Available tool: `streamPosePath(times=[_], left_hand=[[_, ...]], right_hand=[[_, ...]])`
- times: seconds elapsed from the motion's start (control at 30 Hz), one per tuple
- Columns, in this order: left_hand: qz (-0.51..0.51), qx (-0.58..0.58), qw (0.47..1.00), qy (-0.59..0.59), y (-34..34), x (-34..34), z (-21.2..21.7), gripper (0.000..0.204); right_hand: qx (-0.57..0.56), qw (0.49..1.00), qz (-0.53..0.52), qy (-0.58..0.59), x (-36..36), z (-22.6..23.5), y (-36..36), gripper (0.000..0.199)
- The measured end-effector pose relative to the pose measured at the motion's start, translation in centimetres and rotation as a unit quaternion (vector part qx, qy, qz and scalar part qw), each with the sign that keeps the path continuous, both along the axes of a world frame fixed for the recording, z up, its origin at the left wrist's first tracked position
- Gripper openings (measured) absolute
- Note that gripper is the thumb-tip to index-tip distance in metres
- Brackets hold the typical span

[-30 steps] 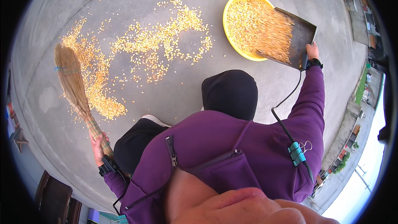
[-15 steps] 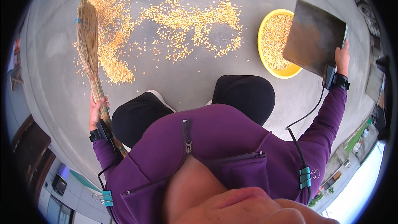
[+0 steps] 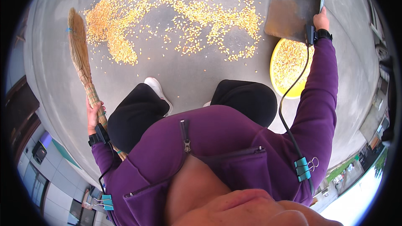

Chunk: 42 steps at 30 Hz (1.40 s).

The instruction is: The person sweeps scattered yellow grains from a concrete floor into a yellow basin using a broom and dustpan. They briefly enter a room to discard debris, then return to continue sweeping the remaining grains into the basin.

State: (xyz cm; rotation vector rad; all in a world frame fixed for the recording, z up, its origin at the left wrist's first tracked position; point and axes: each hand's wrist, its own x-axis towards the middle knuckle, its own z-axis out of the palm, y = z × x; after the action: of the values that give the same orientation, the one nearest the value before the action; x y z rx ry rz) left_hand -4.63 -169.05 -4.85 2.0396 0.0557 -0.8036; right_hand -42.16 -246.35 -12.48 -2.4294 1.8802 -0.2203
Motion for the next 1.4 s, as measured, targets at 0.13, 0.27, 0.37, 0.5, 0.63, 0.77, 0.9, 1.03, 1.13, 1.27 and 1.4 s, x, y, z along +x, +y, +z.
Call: streamPosePath(times=[0.13, 0.27, 0.37, 0.5, 0.63, 0.77, 0.9, 1.03, 1.13, 1.27, 1.4], left_hand=[[0.031, -0.017, 0.999, -0.008, 1.3, -0.9, 0.0, 0.063], [0.052, -0.010, 0.999, -0.001, 1.5, -0.4, -0.3, 0.062], [0.061, -0.043, 0.997, -0.035, 1.7, 0.6, -1.4, 0.062], [0.035, -0.080, 0.995, -0.046, 2.8, 2.1, -3.4, 0.064], [0.040, -0.084, 0.994, -0.049, 3.7, 4.0, -5.5, 0.071], [0.043, -0.105, 0.992, -0.057, 4.2, 5.9, -7.6, 0.073], [0.037, -0.121, 0.990, -0.069, 4.9, 8.3, -8.7, 0.072], [-0.001, -0.118, 0.993, 0.002, 6.8, 8.5, -8.6, 0.073], [-0.013, -0.110, 0.993, 0.032, 8.0, 7.2, -7.9, 0.072], [-0.036, -0.156, 0.984, 0.078, 6.7, 9.3, -5.6, 0.073], [-0.111, -0.101, 0.979, 0.135, 5.2, 12.1, -3.6, 0.079]], right_hand=[[0.032, 0.996, 0.087, 0.007, -1.5, -5.0, -0.8, 0.055], [0.086, 0.990, 0.106, -0.027, -1.6, -8.5, 2.5, 0.056], [0.112, 0.981, 0.107, -0.117, -0.3, -9.5, 7.2, 0.056], [0.178, 0.970, 0.085, -0.141, 4.5, -10.3, 13.7, 0.058], [0.163, 0.971, 0.092, -0.152, 10.1, -10.7, 17.8, 0.059], [0.133, 0.964, 0.141, -0.182, 14.9, -10.3, 19.8, 0.059], [0.099, 0.969, 0.154, -0.164, 18.9, -11.0, 24.5, 0.060], [0.087, 0.965, 0.194, -0.152, 22.2, -11.9, 30.6, 0.061], [0.063, 0.956, 0.222, -0.179, 25.9, -11.4, 35.1, 0.061], [0.132, 0.952, 0.193, -0.197, 34.4, -7.7, 37.4, 0.060], [0.184, 0.949, 0.165, -0.196, 43.1, -5.2, 40.8, 0.057]])
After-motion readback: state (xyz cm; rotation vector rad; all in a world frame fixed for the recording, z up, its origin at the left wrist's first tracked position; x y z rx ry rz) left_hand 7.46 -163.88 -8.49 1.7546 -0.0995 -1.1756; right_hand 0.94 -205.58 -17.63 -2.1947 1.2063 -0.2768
